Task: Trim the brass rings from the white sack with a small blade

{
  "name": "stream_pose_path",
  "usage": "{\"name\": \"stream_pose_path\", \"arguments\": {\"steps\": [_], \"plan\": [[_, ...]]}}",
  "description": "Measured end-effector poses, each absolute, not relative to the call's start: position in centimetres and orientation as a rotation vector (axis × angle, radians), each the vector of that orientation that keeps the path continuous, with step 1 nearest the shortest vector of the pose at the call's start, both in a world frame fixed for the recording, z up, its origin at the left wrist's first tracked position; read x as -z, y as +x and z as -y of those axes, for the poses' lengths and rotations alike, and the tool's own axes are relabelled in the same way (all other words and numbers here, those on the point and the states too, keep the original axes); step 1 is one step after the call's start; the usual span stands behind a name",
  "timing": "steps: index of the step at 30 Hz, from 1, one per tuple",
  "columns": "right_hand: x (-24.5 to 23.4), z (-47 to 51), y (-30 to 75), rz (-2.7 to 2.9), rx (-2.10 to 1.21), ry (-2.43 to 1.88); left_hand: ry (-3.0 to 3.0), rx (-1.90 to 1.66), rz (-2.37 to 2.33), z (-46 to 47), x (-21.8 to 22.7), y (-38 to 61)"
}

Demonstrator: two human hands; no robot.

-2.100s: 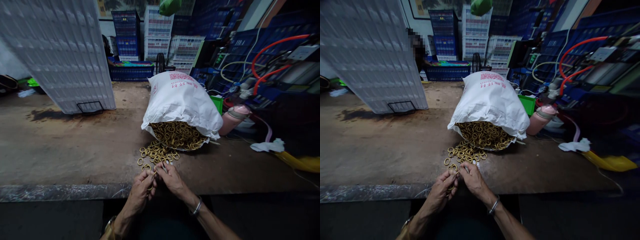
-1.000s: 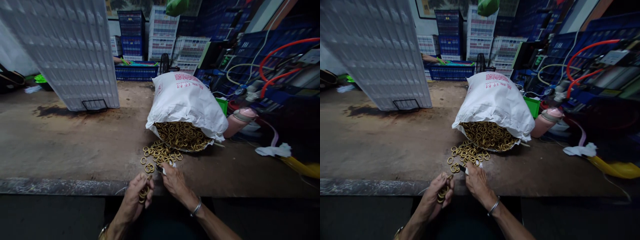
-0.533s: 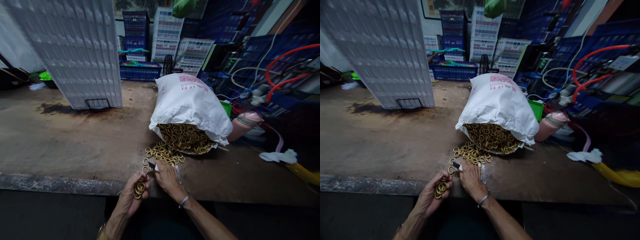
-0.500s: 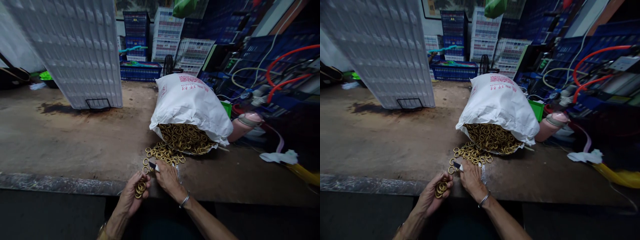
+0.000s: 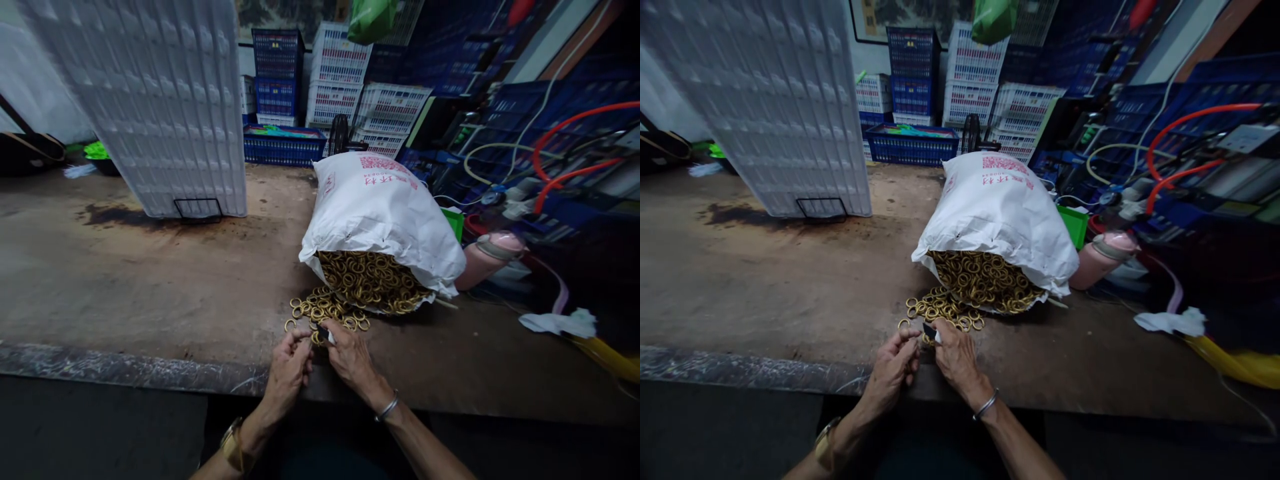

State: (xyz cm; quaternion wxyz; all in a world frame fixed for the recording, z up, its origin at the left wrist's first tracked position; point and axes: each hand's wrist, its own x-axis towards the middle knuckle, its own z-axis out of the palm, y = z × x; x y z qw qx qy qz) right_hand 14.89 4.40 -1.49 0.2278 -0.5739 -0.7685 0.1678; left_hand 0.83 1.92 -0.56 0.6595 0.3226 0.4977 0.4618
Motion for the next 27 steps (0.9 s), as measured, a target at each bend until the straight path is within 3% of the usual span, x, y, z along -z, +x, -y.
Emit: {"name": "stream_pose_path", "arguments": {"steps": [15,22,27], "plan": [[0.3,-4.4,14.8,1.88,-0.673,-1.35,0.978,-0.898,-1.235,-3.0,0.4,1.7],[-0.2,-4.6,14.4,1.551,-0.945,-1.466,0.972,-1.102,-1.252,-3.0,0.7,2.0],[0.1,-4.2,14.0,1.228,-1.404,-1.435,1.091,-1.254,-1.198,-3.0,0.0,2.4]]}}
